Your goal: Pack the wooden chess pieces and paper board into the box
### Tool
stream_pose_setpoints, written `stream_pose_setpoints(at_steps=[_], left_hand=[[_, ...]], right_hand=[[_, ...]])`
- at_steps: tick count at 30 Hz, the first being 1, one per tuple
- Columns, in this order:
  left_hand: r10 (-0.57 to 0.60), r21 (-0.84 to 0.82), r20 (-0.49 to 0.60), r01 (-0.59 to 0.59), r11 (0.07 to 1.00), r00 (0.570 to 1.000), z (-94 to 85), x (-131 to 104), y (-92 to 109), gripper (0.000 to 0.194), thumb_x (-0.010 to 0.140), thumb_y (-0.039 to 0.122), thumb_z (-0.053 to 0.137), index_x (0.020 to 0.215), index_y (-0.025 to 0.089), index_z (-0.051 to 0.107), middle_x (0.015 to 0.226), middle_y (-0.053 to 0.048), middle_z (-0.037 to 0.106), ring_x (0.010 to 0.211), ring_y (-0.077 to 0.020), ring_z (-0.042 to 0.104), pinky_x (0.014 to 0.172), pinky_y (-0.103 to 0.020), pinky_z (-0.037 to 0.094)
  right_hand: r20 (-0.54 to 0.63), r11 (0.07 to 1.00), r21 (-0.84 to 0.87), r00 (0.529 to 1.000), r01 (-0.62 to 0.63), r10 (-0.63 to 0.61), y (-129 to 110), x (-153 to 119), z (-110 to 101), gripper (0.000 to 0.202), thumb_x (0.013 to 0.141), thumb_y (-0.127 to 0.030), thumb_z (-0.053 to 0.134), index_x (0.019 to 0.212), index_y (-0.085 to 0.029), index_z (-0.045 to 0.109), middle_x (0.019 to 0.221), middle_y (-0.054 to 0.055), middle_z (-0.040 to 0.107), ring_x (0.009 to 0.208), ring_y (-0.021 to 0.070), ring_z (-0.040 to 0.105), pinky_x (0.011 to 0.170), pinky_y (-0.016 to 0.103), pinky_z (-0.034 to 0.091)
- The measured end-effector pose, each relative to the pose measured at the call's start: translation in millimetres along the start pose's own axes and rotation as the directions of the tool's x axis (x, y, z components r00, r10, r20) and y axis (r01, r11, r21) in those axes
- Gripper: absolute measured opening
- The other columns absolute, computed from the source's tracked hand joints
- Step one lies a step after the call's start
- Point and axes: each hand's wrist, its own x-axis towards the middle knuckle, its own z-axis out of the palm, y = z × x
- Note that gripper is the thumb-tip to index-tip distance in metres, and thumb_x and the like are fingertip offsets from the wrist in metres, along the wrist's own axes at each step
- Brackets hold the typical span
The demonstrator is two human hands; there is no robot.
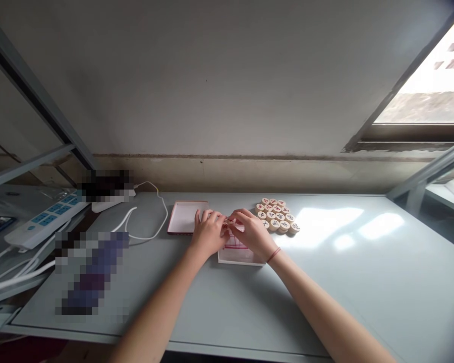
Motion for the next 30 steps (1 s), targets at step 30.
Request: stream_pose_setpoints(at_steps=[30], left_hand=[[-0.02,0.064,0.071,0.016,0.998,0.997,-8.7,2.8,0.7,0.02,0.085,0.022,0.054,0.099,0.03,0.066,0.092,-0.004,0.066,0.111,-0.0261,0.05,0.107,-0.069,0.008]], right_hand=[[-0.002,0.736,-0.48,0.84,-0.477,0.543,58.8,59.1,-66.5,0.031,0.081,-0.028,0.053,0.108,-0.021,0.066,0.105,0.012,0.067,0.089,0.0237,0.063,0.065,0.028,0.044]])
